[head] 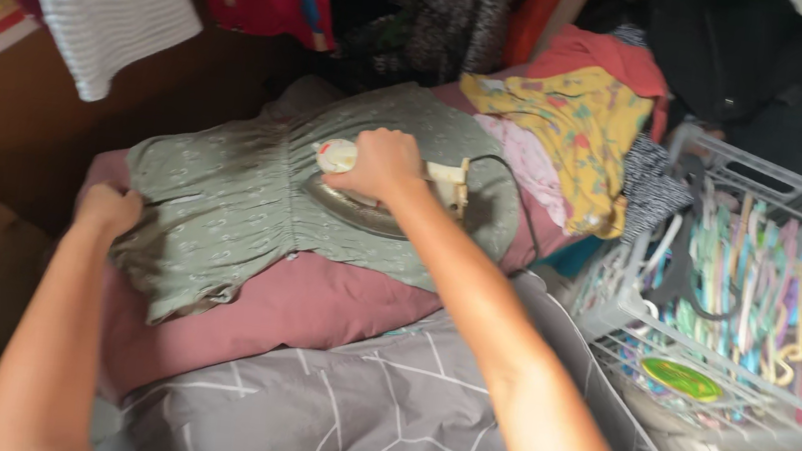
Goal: The person irons a light green patterned short-sleeved top laid on a pink pillow. They use a handheld iron to smooth the fabric, repeatedly moving the iron across the garment and adjusting its position with their left hand.
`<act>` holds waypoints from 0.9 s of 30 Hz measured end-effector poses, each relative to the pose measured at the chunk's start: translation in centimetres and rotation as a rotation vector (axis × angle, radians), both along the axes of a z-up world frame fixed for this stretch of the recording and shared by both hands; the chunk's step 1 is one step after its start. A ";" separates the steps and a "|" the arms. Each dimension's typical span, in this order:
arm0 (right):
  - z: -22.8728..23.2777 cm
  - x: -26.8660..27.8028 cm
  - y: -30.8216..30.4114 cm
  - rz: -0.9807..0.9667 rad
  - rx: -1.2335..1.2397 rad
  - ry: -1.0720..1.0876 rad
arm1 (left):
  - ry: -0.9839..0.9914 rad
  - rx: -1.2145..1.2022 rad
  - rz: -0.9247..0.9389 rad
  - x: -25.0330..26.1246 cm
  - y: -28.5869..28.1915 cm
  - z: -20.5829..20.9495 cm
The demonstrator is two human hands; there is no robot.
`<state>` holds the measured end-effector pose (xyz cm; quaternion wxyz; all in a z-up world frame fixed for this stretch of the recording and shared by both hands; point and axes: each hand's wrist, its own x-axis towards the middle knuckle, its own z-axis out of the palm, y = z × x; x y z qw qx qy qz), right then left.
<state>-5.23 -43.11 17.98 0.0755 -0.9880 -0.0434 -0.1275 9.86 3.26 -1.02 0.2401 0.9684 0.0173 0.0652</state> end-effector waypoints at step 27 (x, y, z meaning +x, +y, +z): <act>-0.4 9.8 17.5 0.283 0.063 0.016 | 0.059 -0.338 0.148 0.3 -3.9 0.2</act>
